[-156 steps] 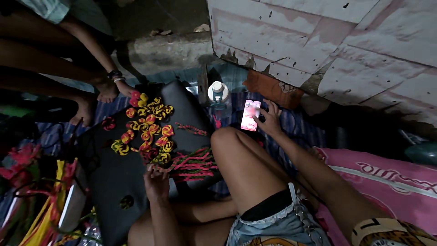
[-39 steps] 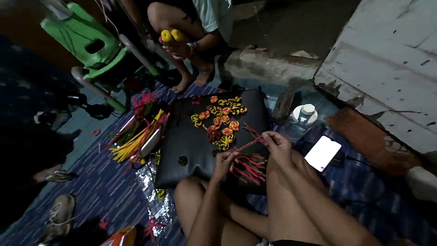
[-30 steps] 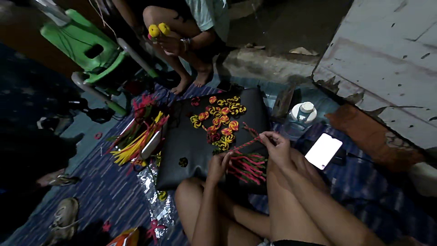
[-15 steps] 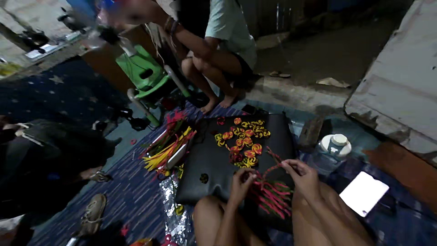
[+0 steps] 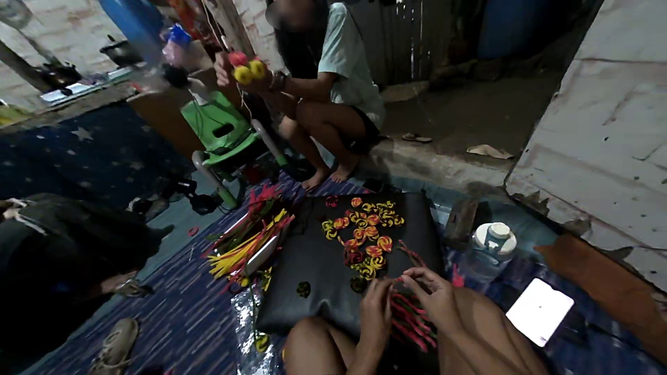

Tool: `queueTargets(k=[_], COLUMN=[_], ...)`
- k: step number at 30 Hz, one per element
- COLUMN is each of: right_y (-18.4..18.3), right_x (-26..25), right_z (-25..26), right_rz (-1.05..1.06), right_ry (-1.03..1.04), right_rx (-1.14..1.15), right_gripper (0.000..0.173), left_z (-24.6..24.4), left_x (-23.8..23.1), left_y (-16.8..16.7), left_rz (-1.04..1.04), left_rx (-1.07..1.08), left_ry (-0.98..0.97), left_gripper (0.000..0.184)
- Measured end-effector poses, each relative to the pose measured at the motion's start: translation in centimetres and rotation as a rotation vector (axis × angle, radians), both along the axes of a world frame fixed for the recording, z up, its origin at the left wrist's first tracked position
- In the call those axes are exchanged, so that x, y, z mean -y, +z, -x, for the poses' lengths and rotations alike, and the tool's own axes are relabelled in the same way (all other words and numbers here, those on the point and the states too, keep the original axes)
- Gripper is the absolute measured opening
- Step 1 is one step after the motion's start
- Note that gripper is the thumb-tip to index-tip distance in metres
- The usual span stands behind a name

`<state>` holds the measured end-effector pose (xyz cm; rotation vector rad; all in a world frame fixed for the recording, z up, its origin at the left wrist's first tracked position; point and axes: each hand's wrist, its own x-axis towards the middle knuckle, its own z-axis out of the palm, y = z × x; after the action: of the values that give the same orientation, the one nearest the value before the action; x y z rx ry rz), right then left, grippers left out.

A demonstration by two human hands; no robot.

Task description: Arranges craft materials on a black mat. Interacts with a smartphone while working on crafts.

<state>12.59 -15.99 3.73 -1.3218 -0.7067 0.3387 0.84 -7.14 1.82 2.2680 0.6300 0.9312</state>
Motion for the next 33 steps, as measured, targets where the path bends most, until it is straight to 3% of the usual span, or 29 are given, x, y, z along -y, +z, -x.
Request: queueTargets(k=[5, 19, 33], right_y=[-0.2, -0.1, -0.1], right_x=[0.0, 0.3, 0.6], right_z=[-1.0, -1.5, -1.2], right_rz=[0.202, 0.162, 0.126], right_ry=[0.104, 0.167, 0.148], right_rx=[-0.154, -0.13, -0.038], right_gripper=[0.013, 0.014, 0.013], left_z=[0.1, 1.0, 1.4], left_x=[-0.8, -2.3, -3.2], left_y=[-0.5, -0.9, -1.3], left_rz=[-0.091, 0.093, 0.053], left_rx=[0.024, -0.007, -0.025], left_ry=[0.05, 0.008, -0.091], left_gripper=[0.02, 0.021, 0.02])
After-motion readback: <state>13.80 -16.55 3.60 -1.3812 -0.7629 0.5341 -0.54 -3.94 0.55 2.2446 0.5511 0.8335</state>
